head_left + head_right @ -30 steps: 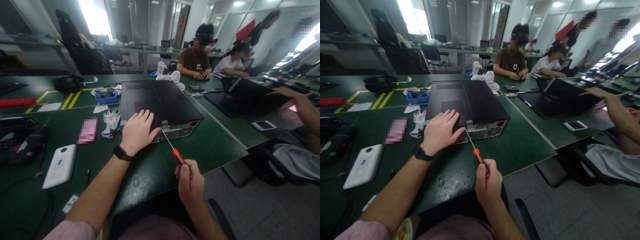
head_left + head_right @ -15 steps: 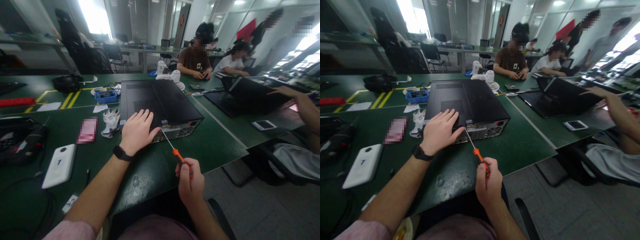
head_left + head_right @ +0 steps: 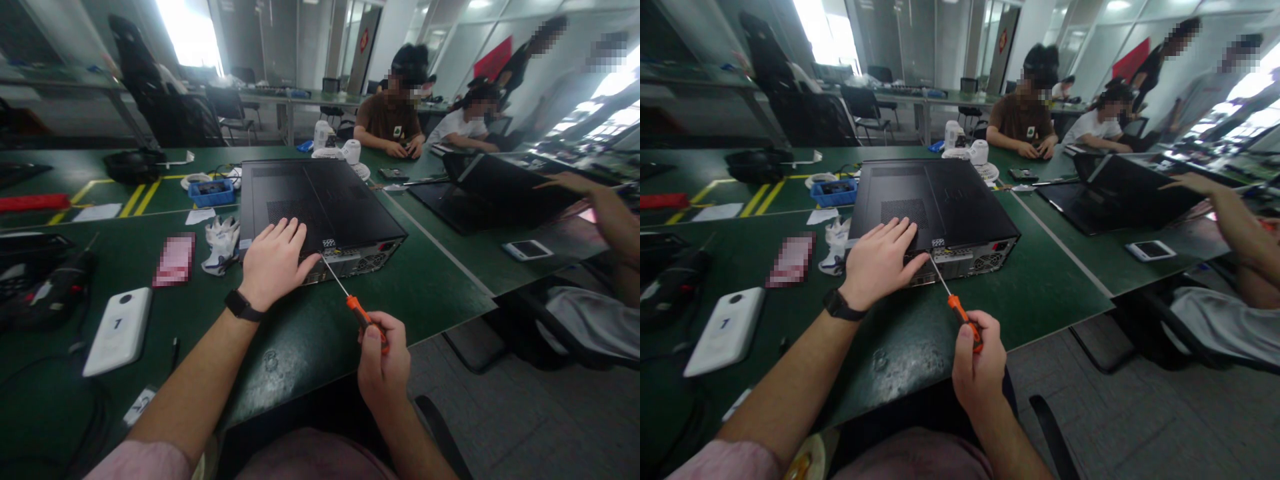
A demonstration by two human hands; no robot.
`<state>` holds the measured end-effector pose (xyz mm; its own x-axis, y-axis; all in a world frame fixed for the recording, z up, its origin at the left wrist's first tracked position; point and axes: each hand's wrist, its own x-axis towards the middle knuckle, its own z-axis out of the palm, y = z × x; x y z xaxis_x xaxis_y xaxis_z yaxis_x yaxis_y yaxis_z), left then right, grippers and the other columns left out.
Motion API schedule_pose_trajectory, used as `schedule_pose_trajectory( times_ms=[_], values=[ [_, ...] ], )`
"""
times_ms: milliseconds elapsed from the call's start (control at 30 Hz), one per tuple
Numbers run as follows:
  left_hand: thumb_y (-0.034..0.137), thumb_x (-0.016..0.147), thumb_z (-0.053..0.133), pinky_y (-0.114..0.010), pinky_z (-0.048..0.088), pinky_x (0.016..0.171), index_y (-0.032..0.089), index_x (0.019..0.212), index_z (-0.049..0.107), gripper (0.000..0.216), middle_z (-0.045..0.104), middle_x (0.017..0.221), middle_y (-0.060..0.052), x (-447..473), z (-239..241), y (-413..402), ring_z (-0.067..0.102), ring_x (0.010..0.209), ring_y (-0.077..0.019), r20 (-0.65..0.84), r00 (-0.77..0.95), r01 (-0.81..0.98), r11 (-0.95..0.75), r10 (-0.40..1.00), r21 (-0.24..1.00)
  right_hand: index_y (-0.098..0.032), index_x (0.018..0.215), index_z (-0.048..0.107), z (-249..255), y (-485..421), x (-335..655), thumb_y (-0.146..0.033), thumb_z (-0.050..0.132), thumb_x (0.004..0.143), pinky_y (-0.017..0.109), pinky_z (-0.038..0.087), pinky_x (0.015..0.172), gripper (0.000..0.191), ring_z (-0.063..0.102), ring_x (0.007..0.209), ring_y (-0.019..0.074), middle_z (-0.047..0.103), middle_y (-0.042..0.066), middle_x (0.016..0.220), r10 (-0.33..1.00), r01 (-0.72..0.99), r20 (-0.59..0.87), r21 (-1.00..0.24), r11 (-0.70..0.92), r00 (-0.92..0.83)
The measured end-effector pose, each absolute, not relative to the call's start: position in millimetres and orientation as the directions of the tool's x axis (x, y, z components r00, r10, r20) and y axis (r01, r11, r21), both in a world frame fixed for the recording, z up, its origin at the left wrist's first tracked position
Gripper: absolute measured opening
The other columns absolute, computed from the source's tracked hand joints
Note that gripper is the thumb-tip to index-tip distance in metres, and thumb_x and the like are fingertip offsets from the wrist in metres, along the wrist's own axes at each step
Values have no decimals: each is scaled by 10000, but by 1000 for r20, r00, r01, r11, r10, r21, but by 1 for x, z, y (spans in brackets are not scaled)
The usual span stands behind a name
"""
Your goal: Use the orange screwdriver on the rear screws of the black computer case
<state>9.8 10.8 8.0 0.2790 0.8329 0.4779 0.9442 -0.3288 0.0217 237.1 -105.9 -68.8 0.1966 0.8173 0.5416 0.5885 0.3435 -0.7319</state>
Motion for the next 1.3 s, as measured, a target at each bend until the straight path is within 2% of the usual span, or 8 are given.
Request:
schedule_pose_trajectory(
  times_ms=[200, 267, 433, 667, 933, 1033, 1200, 1300],
  values=[
    [507, 1116, 548, -552, 464, 1294, 28, 1564, 632, 661, 635, 1645, -250, 9, 7, 11, 600, 1543, -427, 479, 281, 944, -330, 832, 18, -237, 1213, 684, -59, -103, 233, -294, 585, 1079, 343, 636, 707, 176, 788, 818, 215, 786, 71, 988, 717, 655, 681, -611, 444, 149],
    [513, 1119, 542, -547, 459, 1299, 36, 1570, 629, 662, 636, 1647, -244, 8, 7, 11, 595, 1549, -423, 479, 281, 945, -327, 832, 14, -239, 1205, 690, -58, -102, 232, -291, 588, 1083, 329, 629, 680, 168, 786, 769, 206, 785, 56, 943, 716, 656, 680, -615, 438, 159],
    [512, 1114, 554, -561, 476, 1285, 41, 1560, 637, 654, 639, 1643, -246, 9, 7, 11, 603, 1539, -427, 482, 284, 944, -330, 829, 12, -235, 1202, 687, -64, -101, 232, -333, 575, 1107, 268, 554, 527, 177, 690, 528, 152, 713, -30, 745, 784, 563, 567, -745, 358, 253],
    [495, 1109, 562, -572, 473, 1290, 24, 1563, 633, 658, 632, 1646, -257, 9, 8, 10, 597, 1545, -434, 475, 277, 943, -332, 835, 33, -233, 1228, 648, -64, -104, 230, -295, 685, 1000, 275, 554, 538, 239, 673, 578, 147, 744, 3, 870, 769, 550, 597, -731, 404, 228],
    [502, 1110, 555, -573, 471, 1290, 32, 1567, 629, 660, 633, 1645, -258, 9, 9, 10, 592, 1549, -435, 477, 277, 943, -332, 834, 34, -237, 1302, 651, -70, -103, 232, -320, 582, 1110, 282, 582, 557, 221, 694, 557, 153, 724, -34, 760, 799, 503, 572, -754, 423, 186],
    [497, 1113, 547, -575, 463, 1297, 48, 1569, 632, 646, 631, 1649, -252, 10, 9, 10, 585, 1558, -426, 474, 275, 943, -332, 837, 38, -237, 1336, 627, -68, -104, 231, -298, 575, 1109, 280, 598, 576, 240, 710, 586, 151, 743, -24, 802, 810, 455, 559, -776, 436, 176],
    [499, 1115, 549, -567, 465, 1295, 24, 1568, 627, 661, 631, 1648, -255, 9, 9, 10, 596, 1544, -434, 473, 282, 943, -332, 834, 23, -223, 1290, 651, -62, -105, 229, -269, 681, 1020, 309, 650, 659, 275, 782, 744, 187, 794, 62, 1000, 744, 562, 647, -682, 469, 164],
    [505, 1114, 551, -569, 462, 1297, 42, 1575, 626, 657, 631, 1650, -248, 9, 8, 11, 591, 1551, -431, 480, 282, 943, -333, 831, 24, -227, 1287, 667, -64, -105, 231, -268, 656, 1043, 313, 649, 655, 248, 787, 739, 193, 802, 65, 996, 747, 595, 647, -664, 453, 154]
  ],
)
